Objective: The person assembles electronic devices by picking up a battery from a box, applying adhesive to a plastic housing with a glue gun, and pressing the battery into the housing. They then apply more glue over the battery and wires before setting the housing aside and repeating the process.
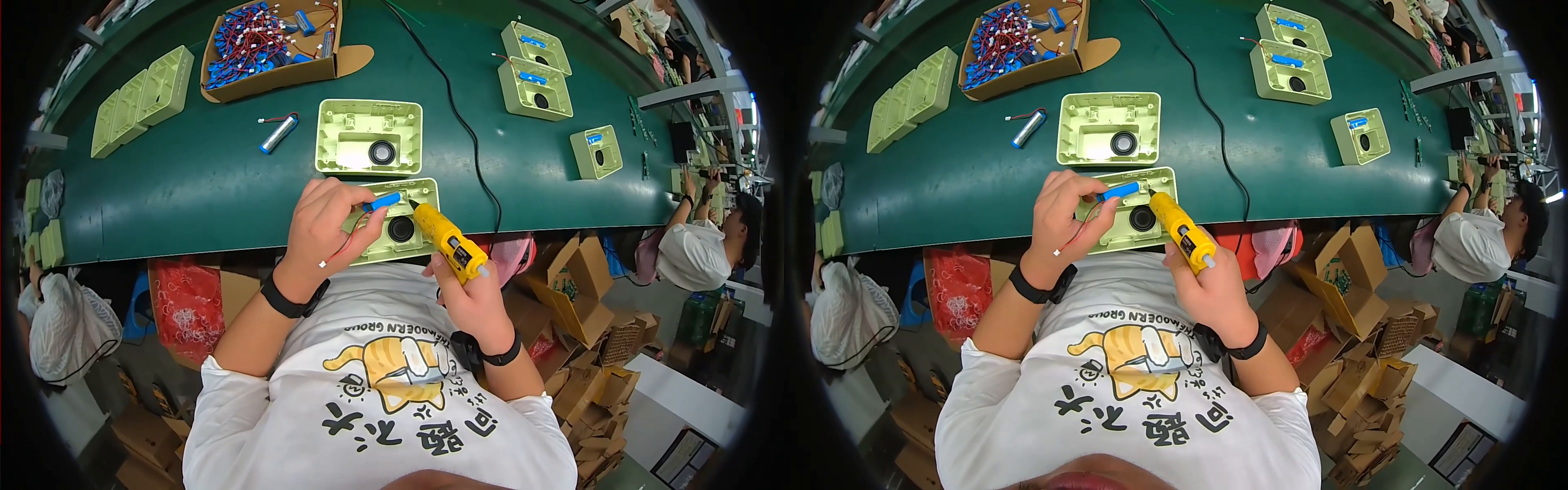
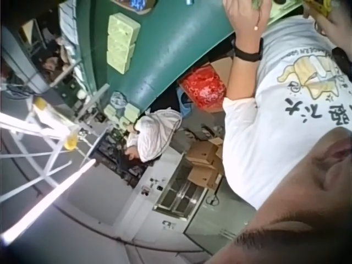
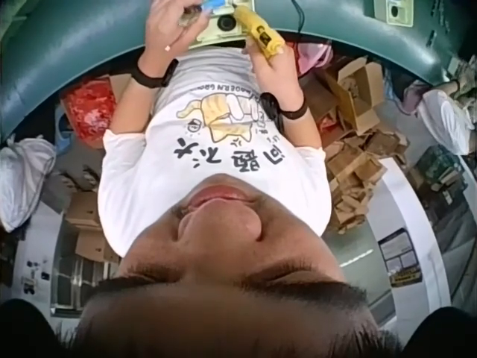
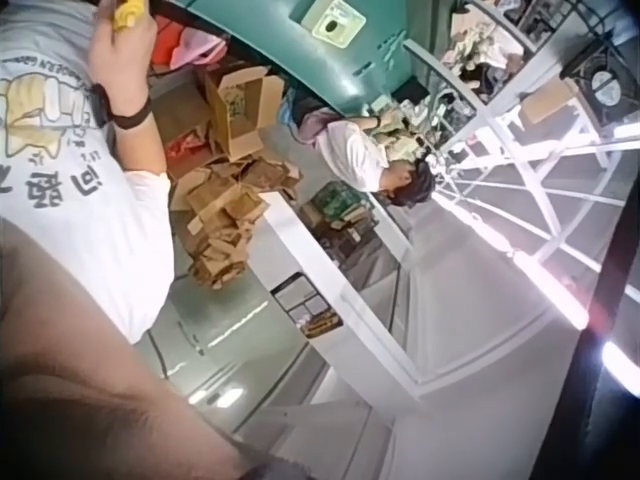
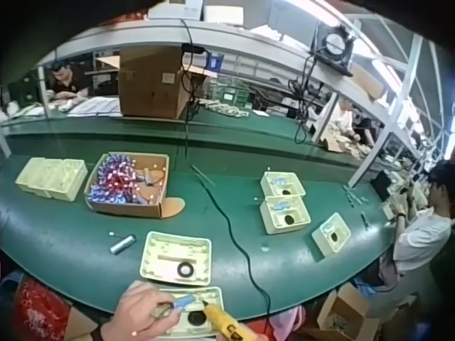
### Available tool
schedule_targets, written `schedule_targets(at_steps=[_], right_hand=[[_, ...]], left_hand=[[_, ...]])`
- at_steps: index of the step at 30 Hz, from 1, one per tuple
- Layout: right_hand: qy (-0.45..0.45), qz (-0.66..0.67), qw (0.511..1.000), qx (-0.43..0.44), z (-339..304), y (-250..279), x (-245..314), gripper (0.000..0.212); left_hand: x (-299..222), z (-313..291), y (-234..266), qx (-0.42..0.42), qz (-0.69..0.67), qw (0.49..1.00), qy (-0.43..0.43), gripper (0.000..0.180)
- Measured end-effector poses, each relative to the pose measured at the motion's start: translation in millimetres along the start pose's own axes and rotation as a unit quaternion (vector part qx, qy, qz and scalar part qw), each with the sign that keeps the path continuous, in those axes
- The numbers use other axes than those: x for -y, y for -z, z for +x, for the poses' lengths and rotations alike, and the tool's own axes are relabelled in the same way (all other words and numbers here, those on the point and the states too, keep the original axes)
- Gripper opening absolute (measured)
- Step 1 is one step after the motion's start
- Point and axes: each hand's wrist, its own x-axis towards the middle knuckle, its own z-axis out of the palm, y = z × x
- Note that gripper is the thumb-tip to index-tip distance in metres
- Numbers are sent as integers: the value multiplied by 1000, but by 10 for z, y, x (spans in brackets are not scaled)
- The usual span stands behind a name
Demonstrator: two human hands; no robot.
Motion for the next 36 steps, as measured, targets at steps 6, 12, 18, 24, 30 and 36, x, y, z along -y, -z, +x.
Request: schedule_targets(at_steps=[6, 12, 18, 24, 30, 36], right_hand=[[-96, 74, 992, 39, 5, 98, -24, 30], [-104, 49, 992, 43, -10, 96, -25, 31], [-109, 106, 988, 40, 15, 150, 104, 38], [-107, 131, 985, 35, -66, 64, -3, 41], [-99, 141, 984, 34, -19, 29, -80, 41], [-104, 155, 982, 29, -12, 18, -99, 40]], left_hand=[[-45, 44, 27, 27, 23, 999, 3, 20], [-59, 87, 22, 42, 38, 998, -12, 18], [-74, 121, 26, 57, 58, 997, 0, 18], [-148, 57, 1, 51, 67, 996, 15, 18], [-143, 91, -8, 73, 115, 991, 4, 16], [-207, 109, 132, 89, 185, 979, 1, 16]])
